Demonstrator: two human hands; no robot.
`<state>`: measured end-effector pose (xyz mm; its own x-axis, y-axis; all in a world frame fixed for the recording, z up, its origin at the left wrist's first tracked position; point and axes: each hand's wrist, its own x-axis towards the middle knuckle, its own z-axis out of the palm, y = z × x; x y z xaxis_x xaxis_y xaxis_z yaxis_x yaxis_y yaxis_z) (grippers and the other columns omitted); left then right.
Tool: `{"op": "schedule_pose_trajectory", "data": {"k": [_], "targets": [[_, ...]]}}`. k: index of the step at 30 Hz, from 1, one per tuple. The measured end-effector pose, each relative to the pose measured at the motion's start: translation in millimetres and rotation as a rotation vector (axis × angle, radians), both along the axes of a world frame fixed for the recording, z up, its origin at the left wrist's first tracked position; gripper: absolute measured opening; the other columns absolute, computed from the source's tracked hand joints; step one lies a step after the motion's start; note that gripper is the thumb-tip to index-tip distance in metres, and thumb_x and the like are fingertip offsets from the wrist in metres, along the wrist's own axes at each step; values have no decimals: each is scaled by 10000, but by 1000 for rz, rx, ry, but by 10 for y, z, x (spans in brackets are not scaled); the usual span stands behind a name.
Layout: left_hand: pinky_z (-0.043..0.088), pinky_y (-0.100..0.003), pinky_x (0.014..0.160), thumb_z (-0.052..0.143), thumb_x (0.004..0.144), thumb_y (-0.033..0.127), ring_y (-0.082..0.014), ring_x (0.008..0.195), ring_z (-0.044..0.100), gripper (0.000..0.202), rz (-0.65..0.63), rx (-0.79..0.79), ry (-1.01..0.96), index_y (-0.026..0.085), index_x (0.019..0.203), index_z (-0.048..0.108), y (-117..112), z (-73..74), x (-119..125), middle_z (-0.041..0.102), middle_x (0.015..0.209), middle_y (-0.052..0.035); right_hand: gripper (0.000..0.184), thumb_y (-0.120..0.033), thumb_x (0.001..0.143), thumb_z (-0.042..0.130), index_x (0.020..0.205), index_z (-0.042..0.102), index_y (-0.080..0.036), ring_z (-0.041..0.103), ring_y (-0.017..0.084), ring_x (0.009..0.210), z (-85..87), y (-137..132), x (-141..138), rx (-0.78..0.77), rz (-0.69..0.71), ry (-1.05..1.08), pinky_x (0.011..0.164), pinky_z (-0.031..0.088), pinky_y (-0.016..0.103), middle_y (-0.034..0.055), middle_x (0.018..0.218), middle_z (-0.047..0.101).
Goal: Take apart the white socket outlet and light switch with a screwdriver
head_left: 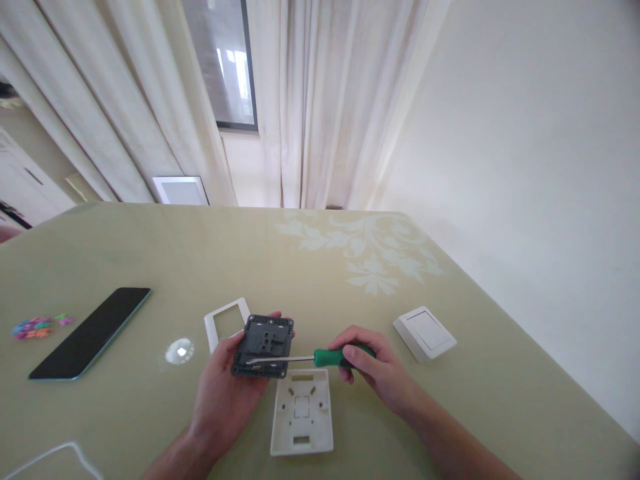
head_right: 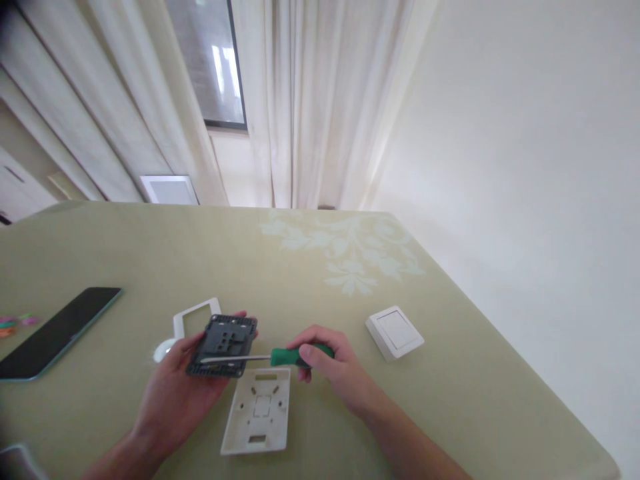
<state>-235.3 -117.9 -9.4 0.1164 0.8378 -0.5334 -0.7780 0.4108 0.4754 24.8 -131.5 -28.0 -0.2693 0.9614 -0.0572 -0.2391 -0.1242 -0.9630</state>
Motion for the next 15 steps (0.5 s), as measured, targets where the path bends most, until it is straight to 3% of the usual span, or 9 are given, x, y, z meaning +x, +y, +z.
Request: {"op": "schedule_pose_trajectory", "data": {"k": [4, 10, 15], "targets": [[716, -451, 946, 485, 1027, 199, -351, 1096, 858, 615, 44, -37, 50, 20, 1606, 588, 19, 40, 31, 854, 1245, -215, 353, -555, 967, 838, 1021, 859, -207, 644, 153, 656, 14, -9, -2, -2, 20, -32, 630, 482, 273, 23, 763, 726], [729, -386, 876, 487, 1035, 177, -331, 1101, 859, 587, 60, -8, 31, 20, 1589, 605, -7, -6, 15, 847, 1268, -216, 355, -547, 969, 837, 1008, 855, -195, 644, 150, 653, 10, -2, 0, 15, 29, -89, 642, 488, 276, 18, 753, 719], [744, -428, 848, 458, 1053, 156, -351, 1074, 865, 561, 79, -16, 15, 19, 1576, 610, 10, -42, 8, 846, 1258, -229, 359, -553, 970, 833, 1005, 851, -196, 638, 149, 646, 23, 13, 16, 18, 24, -107, 642, 483, 277, 14, 738, 715]]}}
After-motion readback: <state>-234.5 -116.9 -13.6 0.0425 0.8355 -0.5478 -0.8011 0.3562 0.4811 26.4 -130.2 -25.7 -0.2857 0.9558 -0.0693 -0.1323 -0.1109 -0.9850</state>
